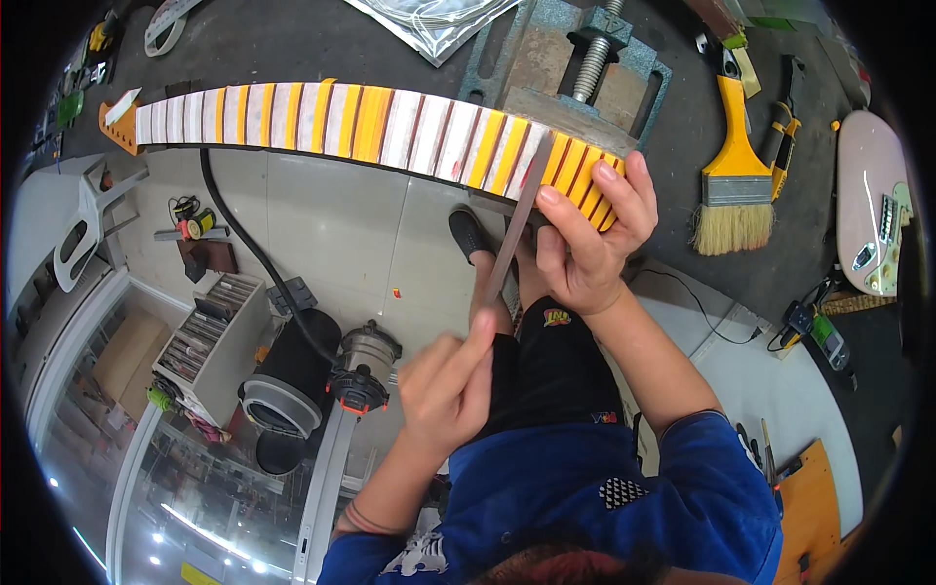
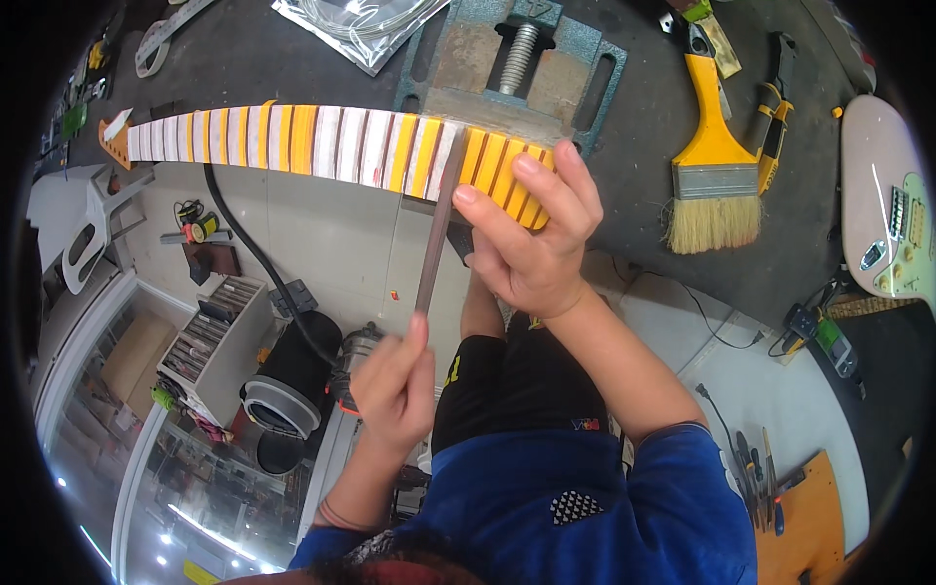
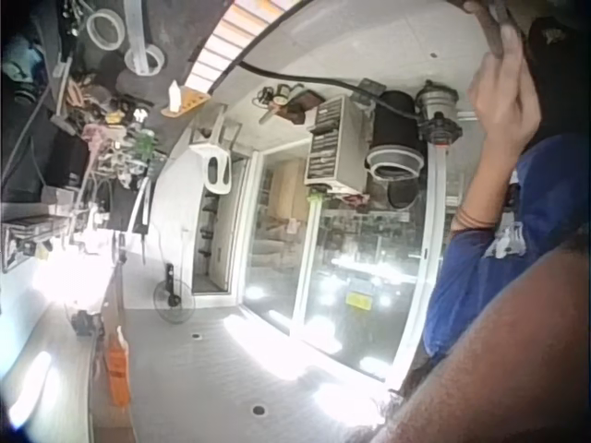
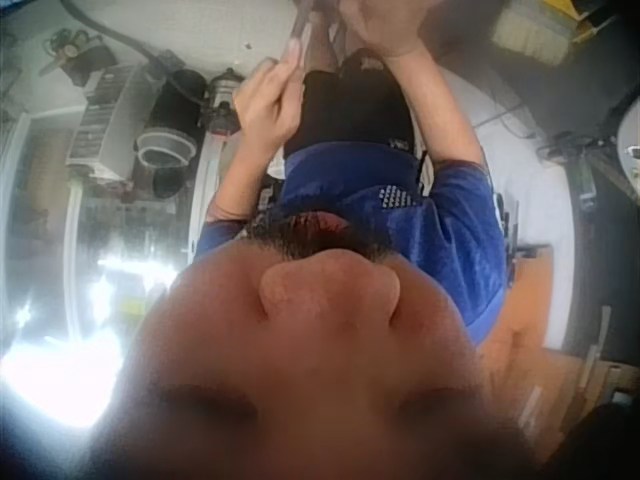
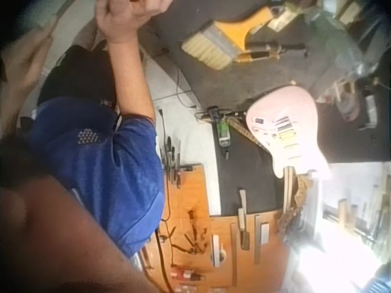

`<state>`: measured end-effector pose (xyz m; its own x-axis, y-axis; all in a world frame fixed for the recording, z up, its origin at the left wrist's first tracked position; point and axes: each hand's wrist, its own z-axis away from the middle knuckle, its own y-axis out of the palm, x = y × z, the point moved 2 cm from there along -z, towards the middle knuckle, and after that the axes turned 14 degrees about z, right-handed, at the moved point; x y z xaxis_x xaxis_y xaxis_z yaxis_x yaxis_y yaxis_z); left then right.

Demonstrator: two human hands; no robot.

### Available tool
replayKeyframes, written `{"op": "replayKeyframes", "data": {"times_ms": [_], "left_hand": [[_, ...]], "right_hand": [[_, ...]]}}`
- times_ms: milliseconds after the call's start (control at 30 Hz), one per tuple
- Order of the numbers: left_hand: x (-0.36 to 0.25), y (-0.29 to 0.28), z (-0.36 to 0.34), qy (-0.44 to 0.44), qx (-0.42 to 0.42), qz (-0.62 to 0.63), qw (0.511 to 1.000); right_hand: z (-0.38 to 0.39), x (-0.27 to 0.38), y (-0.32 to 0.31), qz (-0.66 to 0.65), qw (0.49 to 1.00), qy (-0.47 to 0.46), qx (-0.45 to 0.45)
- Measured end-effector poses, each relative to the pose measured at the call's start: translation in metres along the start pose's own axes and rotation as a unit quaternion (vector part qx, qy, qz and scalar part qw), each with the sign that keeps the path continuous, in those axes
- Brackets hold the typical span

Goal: The person files the frets of a guitar neck using a metal file, moving the file back and forth across each fret while holding the neck steady with the other hand. The person occasionally brushes away dust from the fretboard with a yellow brush.

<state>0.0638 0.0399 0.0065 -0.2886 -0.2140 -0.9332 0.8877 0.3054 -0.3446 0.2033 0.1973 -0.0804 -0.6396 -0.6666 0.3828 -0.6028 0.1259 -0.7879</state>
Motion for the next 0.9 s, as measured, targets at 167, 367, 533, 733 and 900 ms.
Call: {"op": "replayKeyframes", "data": {"times_ms": [167,367,533,733,900], "left_hand": [[-0.008,0.025,-0.089,0.049,-0.017,0.056,0.997],[0.003,-0.003,0.012,0.012,0.015,0.017,1.0],[-0.005,0.016,-0.049,0.047,-0.033,0.068,0.996],[0.013,0.016,-0.036,0.049,-0.028,0.035,0.998],[0.033,-0.002,0.055,0.074,-0.018,-0.042,0.996]], "right_hand": [[-0.002,0.003,0.006,-0.008,1.0,0.005,-0.025],[-0.001,0.001,0.0,-0.002,1.0,0.006,-0.006],[-0.004,0.005,0.001,-0.005,1.0,0.005,-0.007],[0.0,0.003,0.005,0.012,1.0,0.007,-0.027],[-0.003,0.001,0.004,0.021,0.999,-0.001,-0.03]]}}
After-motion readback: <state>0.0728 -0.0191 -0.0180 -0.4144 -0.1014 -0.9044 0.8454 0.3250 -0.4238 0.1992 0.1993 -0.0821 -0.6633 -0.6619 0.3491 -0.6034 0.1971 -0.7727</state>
